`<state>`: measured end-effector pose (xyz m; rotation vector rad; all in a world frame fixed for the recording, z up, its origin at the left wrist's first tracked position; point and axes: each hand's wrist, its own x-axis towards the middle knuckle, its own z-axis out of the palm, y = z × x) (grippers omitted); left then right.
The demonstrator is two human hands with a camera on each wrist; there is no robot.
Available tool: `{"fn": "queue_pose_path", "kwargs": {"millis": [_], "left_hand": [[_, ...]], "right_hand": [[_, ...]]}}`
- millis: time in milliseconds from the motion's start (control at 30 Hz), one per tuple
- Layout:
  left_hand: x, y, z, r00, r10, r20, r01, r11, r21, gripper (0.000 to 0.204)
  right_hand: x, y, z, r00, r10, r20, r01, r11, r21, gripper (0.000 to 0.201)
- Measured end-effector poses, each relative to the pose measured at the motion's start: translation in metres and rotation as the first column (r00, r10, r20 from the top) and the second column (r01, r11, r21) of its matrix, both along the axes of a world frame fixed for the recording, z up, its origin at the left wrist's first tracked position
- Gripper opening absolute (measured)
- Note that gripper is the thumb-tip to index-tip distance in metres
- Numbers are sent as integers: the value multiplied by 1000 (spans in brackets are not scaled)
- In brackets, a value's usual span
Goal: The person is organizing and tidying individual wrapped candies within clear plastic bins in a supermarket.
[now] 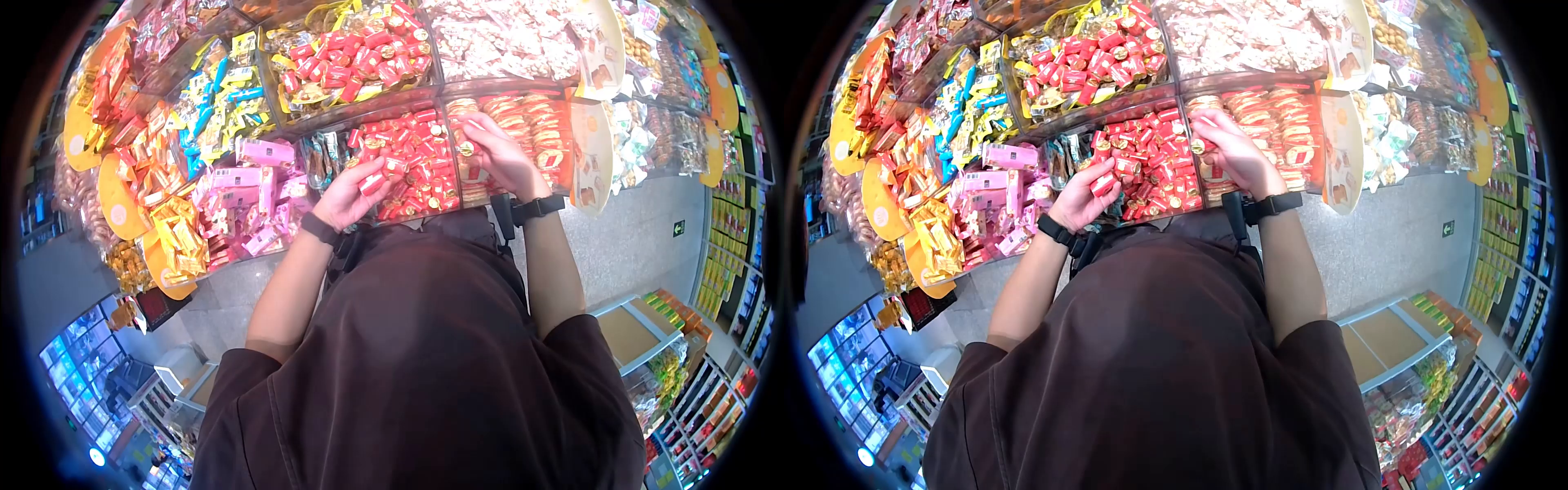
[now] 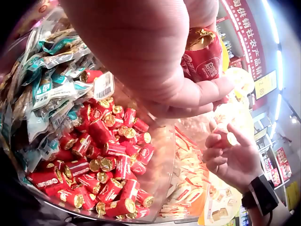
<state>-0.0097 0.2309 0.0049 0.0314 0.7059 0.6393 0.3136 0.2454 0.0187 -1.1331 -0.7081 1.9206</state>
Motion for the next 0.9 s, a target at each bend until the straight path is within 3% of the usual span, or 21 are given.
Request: {"fn": "queue_pose_path", "kwargs": {"millis": [100,133,233,267,300,333,400,467,533,633,667,700,767,800,833,900], "left_hand": [[9,4,19,999,36,3,-36,998,59,28],[12,6,28,999,33,-11,-32,997,68,28],[17,20,52,997,58,57,-66,985,157,29],[24,26,66,988,148,-46,-141,981,134,27],[24,34,72,989,140,-53,-126,969,213,28],[24,42,80,984,153,-95,-124,958,258,29],[21,61,84,966,193,-171,-121,926,358,32],[12,76,87,938,227,-262,-112,914,390,30],[0,86,82,884,290,-366,-108,889,445,26],[-27,94,71,774,389,-499,-101,854,510,20],[-35,96,70,735,426,-528,-135,855,501,20],[-45,99,73,732,390,-558,-116,879,462,20],[-61,108,74,681,379,-627,-66,884,463,19],[-64,113,77,642,416,-645,-41,858,512,19],[-69,120,77,600,434,-671,-4,841,540,18],[-73,137,73,531,485,-695,56,798,599,25]], "right_hand": [[-27,17,57,879,221,422,-263,964,44,34],[-38,20,68,836,210,507,-342,922,181,35],[-55,42,92,720,254,646,-572,744,346,36],[-59,52,109,694,329,640,-625,716,310,37],[-63,62,106,729,335,597,-623,686,376,37],[-67,70,114,693,326,642,-649,669,361,37],[-75,86,109,710,146,689,-638,549,540,39],[-79,98,114,662,262,702,-646,674,358,41],[-83,106,108,658,270,702,-600,751,274,45],[-93,105,102,627,150,765,-539,793,286,48],[-94,108,83,560,-50,827,-570,701,428,49],[-100,107,96,547,5,837,-575,730,371,49],[-109,115,91,662,261,703,-526,830,187,52],[-113,124,55,673,-15,739,-533,683,500,52],[-118,125,60,673,93,734,-529,753,390,53],[-131,133,49,639,-35,768,-554,672,491,54]]}}
